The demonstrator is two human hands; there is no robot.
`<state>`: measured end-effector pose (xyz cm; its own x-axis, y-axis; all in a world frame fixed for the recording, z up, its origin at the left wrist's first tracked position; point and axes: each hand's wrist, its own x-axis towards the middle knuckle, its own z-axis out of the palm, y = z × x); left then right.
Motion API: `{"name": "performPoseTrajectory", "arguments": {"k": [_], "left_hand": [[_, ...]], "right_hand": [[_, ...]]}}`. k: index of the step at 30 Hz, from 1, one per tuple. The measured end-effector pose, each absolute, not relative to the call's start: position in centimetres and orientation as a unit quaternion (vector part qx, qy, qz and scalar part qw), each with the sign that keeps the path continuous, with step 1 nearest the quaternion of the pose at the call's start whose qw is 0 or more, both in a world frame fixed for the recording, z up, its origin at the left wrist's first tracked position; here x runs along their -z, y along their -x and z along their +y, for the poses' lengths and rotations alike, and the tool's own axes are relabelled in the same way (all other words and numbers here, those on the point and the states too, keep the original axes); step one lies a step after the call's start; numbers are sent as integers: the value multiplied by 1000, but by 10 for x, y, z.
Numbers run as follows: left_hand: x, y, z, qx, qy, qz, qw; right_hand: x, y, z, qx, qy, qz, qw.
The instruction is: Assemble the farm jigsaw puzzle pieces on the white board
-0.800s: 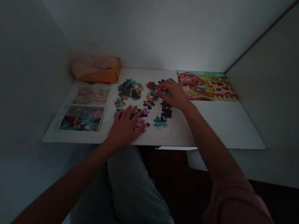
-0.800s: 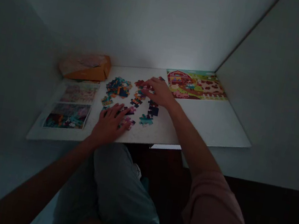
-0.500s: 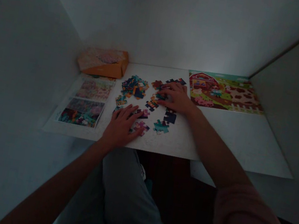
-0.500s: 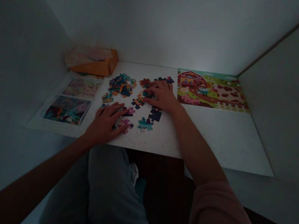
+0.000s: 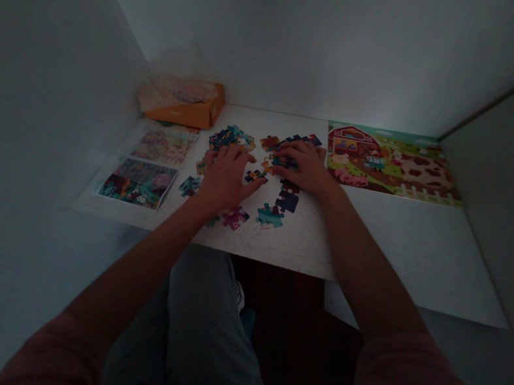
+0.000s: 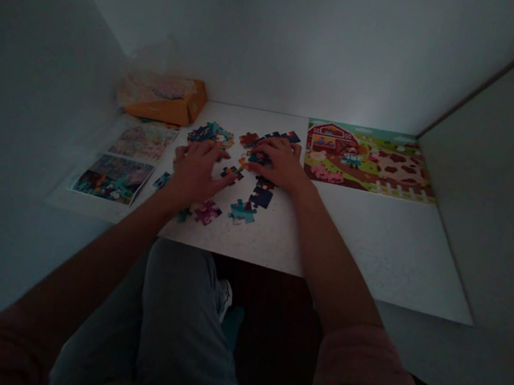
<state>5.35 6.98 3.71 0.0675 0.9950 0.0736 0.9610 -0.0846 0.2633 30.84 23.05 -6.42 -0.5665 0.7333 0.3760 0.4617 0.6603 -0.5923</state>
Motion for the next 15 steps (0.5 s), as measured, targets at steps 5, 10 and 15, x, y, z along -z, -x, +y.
{"name": "performPoseTrajectory", "arguments": {"k": [5, 10, 15], "left_hand": [[-27, -78, 128, -81, -741, 665, 53], [-28, -67, 155, -43, -759, 646, 68], [-32, -53, 164, -40, -760, 643, 85]], "right_hand": [[69, -307, 230, -217, 357, -850, 321], [73, -305, 230, -206, 368, -847, 324], [72, -306, 227, -194, 376, -847, 323]]}}
